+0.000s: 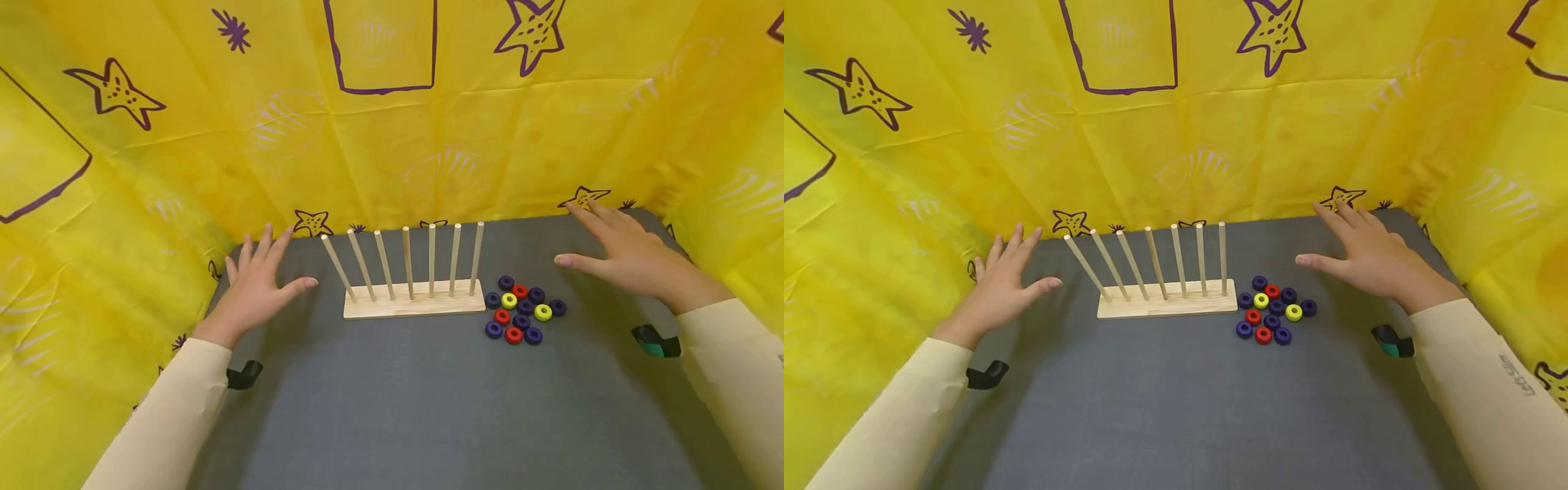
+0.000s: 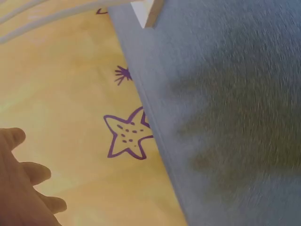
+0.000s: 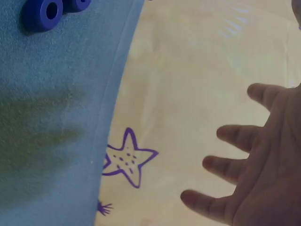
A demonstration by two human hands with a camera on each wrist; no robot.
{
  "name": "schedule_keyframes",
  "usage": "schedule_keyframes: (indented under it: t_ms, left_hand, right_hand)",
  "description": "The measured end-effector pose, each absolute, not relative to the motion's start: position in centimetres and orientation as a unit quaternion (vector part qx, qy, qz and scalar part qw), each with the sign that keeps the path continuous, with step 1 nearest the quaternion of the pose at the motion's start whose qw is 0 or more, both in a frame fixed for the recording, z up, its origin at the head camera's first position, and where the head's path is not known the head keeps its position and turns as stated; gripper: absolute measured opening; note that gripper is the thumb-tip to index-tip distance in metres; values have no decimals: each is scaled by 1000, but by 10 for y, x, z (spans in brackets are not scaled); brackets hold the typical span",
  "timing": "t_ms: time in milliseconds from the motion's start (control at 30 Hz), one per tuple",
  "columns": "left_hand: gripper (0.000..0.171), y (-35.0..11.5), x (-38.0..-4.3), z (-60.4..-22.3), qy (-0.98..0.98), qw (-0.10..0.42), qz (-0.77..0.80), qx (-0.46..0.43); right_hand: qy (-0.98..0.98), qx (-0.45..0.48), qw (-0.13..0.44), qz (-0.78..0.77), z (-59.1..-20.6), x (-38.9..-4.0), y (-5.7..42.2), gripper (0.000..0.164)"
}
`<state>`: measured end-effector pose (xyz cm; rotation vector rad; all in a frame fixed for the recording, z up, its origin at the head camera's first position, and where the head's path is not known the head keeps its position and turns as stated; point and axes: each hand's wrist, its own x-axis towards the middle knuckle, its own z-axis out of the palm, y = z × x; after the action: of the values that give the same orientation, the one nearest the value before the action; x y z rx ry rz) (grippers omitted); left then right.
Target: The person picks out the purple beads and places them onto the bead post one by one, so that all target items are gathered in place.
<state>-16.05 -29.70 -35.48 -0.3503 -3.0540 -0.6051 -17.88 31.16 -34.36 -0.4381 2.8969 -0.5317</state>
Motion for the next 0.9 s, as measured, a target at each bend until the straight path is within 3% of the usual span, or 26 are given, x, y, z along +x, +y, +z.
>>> schedule_keyframes:
  t_ms: [467,667,900]
  left_hand:
    - [79,-293,-165,-385,-894,105,-407,-155]
    - [61,-282,-165,-400,-847,106,-499,-145]
    - [51,-265,-163,-425,-806,101,-572,-115]
  right_hand:
    - [904,-185,25,-385,-371,-166,324,88]
    - [887,-175,8,-426,-389,-159,322,82]
    - [874,-164,5,-457,-412,-152,314,76]
